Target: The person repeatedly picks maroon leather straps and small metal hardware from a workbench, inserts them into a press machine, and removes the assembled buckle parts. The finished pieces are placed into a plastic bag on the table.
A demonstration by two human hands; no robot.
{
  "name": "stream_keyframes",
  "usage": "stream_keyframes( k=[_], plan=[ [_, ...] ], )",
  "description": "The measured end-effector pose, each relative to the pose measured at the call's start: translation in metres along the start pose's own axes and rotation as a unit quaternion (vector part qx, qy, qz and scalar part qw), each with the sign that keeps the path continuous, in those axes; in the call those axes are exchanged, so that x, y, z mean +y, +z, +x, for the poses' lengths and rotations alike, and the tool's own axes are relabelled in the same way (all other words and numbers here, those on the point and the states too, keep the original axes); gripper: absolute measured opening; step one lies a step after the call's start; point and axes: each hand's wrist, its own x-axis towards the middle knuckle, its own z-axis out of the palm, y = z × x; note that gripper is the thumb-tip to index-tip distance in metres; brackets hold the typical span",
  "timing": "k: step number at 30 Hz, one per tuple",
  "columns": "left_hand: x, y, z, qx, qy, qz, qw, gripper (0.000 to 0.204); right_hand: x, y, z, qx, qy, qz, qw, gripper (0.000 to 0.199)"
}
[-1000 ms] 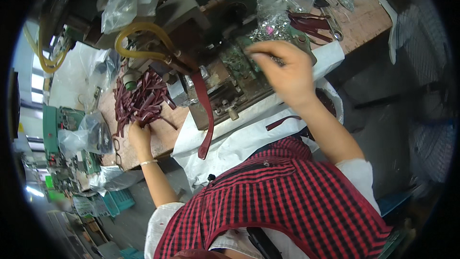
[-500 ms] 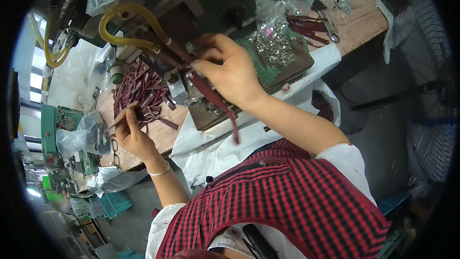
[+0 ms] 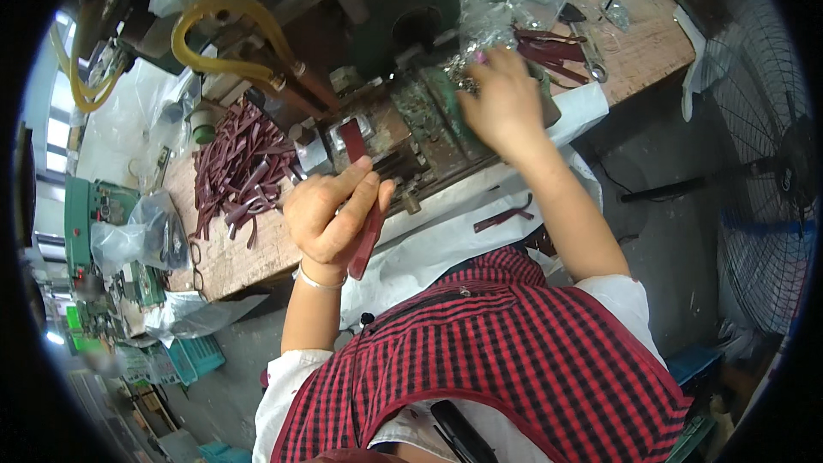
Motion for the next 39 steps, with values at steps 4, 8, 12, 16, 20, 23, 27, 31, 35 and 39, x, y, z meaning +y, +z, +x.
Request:
stream_keyframes(
  k=[4,8,12,16,20,23,27,31,35,39],
  plan=[
    [-0.005,0.007,-0.002,0.019,0.008,-0.021,1.0,0.026,0.037,0.022,-0.016,0.045,-0.001,0.03,0.999,0.019],
    [-0.003,0.007,-0.002,0.03,-0.001,-0.027,0.999,0.028,0.024,0.016,-0.01,0.057,0.006,0.022,0.998,0.016],
    [0.014,-0.013,-0.003,-0.026,-0.117,-0.077,0.99,0.03,0.017,0.017,-0.001,0.046,0.06,0.121,0.99,0.016],
    [0.016,-0.067,-0.057,-0.07,-0.122,0.094,0.986,0.027,0.038,0.02,-0.016,0.105,0.212,0.465,0.853,0.014],
    [-0.035,-0.106,-0.085,-0.294,-0.183,0.249,0.904,0.033,0.036,0.009,-0.018,0.162,0.292,0.595,0.731,0.014],
    [-0.087,-0.111,-0.141,-0.419,-0.11,0.274,0.859,0.034,0.016,0.03,0.0,0.137,0.296,0.563,0.76,0.014],
    [-0.105,-0.096,-0.172,-0.359,-0.266,0.164,0.879,0.032,-0.011,0.029,0.007,0.101,0.226,0.528,0.813,0.015],
    [-0.121,-0.051,-0.183,0.057,-0.455,-0.032,0.888,0.013,0.007,0.021,-0.011,0.1,0.168,0.419,0.887,0.017],
    [-0.097,-0.04,-0.139,0.272,-0.582,-0.253,0.724,0.049,0.019,-0.01,-0.035,0.071,0.201,0.405,0.889,0.016],
    [-0.097,-0.057,-0.134,0.144,-0.595,-0.314,0.726,0.036,-0.023,-0.041,-0.028,-0.007,0.131,0.474,0.871,0.016]
  ],
)
